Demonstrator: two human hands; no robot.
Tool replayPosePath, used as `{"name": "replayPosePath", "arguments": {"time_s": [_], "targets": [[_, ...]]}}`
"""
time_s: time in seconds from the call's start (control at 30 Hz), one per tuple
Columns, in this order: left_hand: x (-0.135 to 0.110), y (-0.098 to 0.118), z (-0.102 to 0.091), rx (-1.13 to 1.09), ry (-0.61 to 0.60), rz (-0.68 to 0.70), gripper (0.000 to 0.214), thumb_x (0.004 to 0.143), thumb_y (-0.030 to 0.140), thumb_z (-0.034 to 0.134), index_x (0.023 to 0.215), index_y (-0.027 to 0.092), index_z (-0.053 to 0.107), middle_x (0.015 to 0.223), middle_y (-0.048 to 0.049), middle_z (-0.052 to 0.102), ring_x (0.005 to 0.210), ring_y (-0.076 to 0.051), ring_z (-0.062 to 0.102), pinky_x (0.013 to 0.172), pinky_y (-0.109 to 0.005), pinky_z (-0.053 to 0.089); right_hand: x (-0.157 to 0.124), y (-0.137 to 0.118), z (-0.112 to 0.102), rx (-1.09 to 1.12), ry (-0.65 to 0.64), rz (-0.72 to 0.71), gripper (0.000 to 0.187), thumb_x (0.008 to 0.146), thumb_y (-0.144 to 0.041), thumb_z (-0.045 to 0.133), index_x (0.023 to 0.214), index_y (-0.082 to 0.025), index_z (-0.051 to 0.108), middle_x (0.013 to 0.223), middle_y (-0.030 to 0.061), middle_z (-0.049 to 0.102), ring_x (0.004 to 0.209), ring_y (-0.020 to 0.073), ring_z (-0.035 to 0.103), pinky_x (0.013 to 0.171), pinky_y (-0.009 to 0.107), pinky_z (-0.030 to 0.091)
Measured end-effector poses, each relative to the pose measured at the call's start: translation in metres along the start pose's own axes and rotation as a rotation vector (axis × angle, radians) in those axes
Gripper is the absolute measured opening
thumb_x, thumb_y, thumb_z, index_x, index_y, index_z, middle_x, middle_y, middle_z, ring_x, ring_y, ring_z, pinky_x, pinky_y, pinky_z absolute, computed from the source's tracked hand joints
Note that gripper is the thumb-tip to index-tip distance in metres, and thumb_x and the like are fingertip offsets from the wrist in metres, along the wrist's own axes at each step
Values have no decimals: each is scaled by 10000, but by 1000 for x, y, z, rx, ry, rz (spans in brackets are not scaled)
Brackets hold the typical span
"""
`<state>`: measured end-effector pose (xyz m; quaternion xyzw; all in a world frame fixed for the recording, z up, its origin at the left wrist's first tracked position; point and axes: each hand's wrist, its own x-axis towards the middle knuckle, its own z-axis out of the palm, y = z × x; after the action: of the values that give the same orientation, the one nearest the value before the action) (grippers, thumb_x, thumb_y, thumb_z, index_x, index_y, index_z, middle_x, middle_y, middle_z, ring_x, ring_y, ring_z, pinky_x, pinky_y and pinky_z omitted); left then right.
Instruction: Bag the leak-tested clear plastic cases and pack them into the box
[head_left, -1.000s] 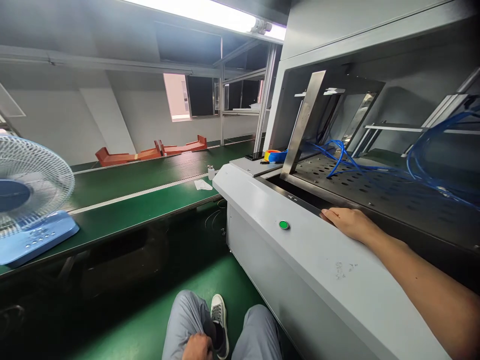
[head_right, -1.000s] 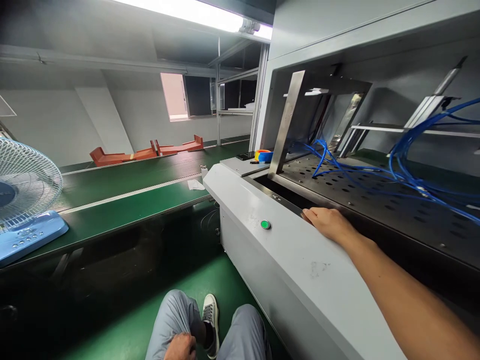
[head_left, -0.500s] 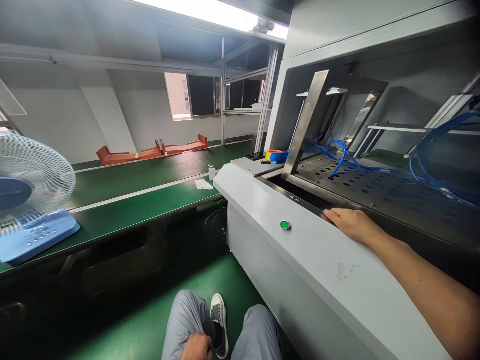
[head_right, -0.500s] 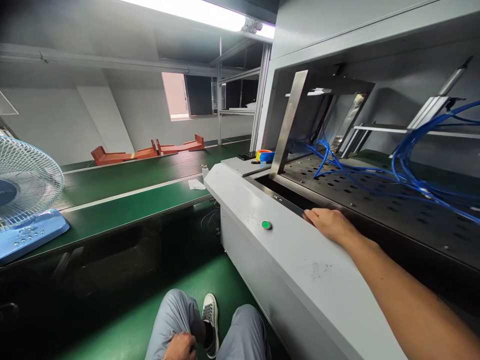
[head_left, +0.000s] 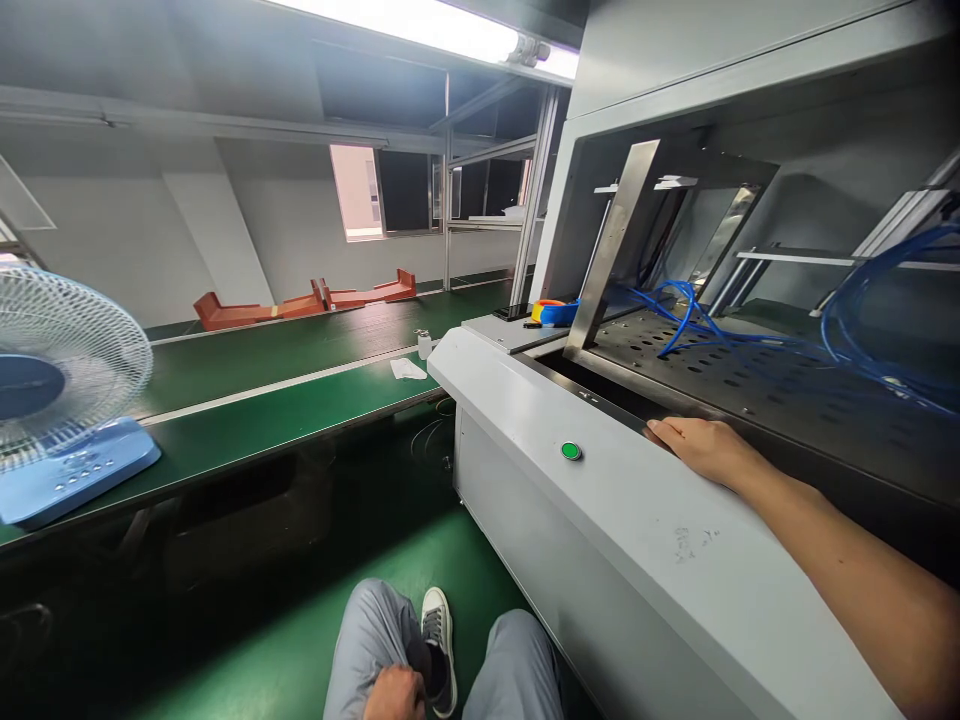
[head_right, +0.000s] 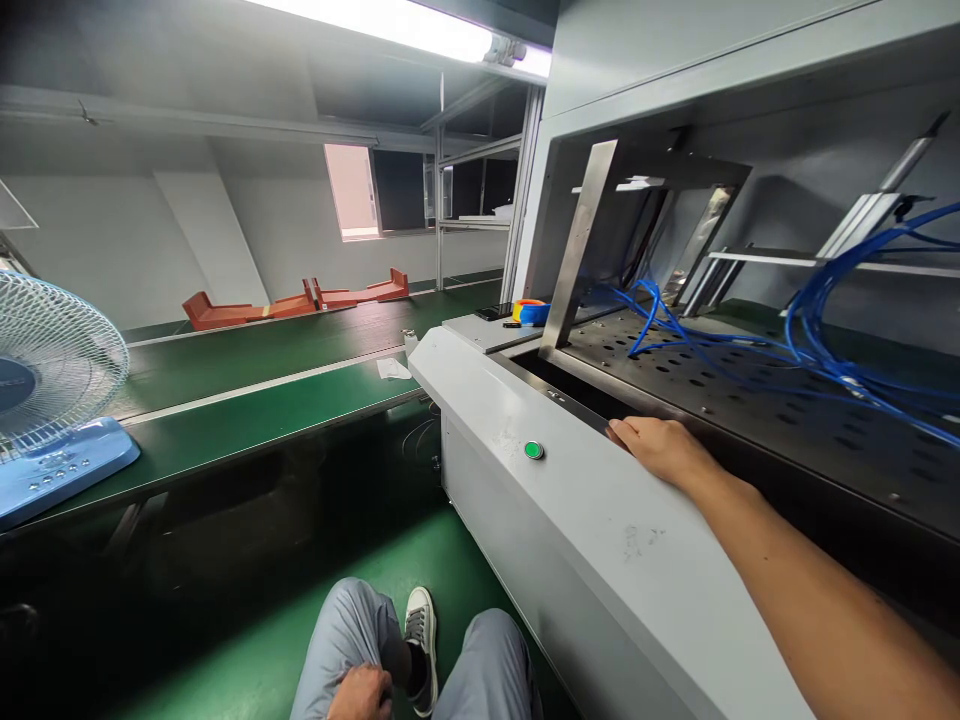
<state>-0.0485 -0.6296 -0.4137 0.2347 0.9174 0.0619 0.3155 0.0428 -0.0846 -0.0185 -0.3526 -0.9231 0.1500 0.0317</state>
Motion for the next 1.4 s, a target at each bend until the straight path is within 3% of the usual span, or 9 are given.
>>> {"name": "replayPosePath", "arguments": {"time_s": [0.2,0.47,0.8,0.9,1.2,1.4], "targets": [[1,0,1,-4,2,2,174,643,222,589,776,236,699,945,-103,695,1134,-422,631,1030,-570,431,0,1,0,-2,7,3,467,1038,-460,355,837,-232,710,858,72,718,847,250,637,710,316,401],[-3,3,-4,-59,15,5,58,613,224,604,669,236,605,891,-90,672,1110,-406,635,1012,-542,428,3,4,2,9,18,-28,470,1029,-456,357,808,-228,704,857,70,724,836,249,643,711,316,407],[-4,3,-4,-41,2,6,59,620,240,597,652,239,548,903,-89,671,1133,-410,625,1019,-546,420,-3,-2,-2,17,-12,2,465,1042,-464,345,836,-237,696,869,57,720,872,249,640,739,316,408],[-4,5,-5,-19,-4,-5,47,639,245,591,686,244,597,945,-97,685,1128,-407,630,1011,-544,427,-3,-2,-2,25,-14,17,463,1040,-472,347,847,-243,700,887,59,724,874,251,640,739,317,410],[-7,4,-9,86,-42,16,303,760,249,587,1015,214,746,1164,-130,717,1191,-338,632,1061,-511,454,0,3,0,23,10,-12,467,1037,-467,356,833,-240,710,879,61,728,864,250,644,723,313,406],[-4,4,-9,119,-59,25,312,720,239,569,973,259,751,1161,-110,730,1181,-354,648,1028,-494,476,0,2,0,27,-9,-6,463,1039,-466,353,858,-241,715,902,61,731,903,257,650,744,316,415]]}}
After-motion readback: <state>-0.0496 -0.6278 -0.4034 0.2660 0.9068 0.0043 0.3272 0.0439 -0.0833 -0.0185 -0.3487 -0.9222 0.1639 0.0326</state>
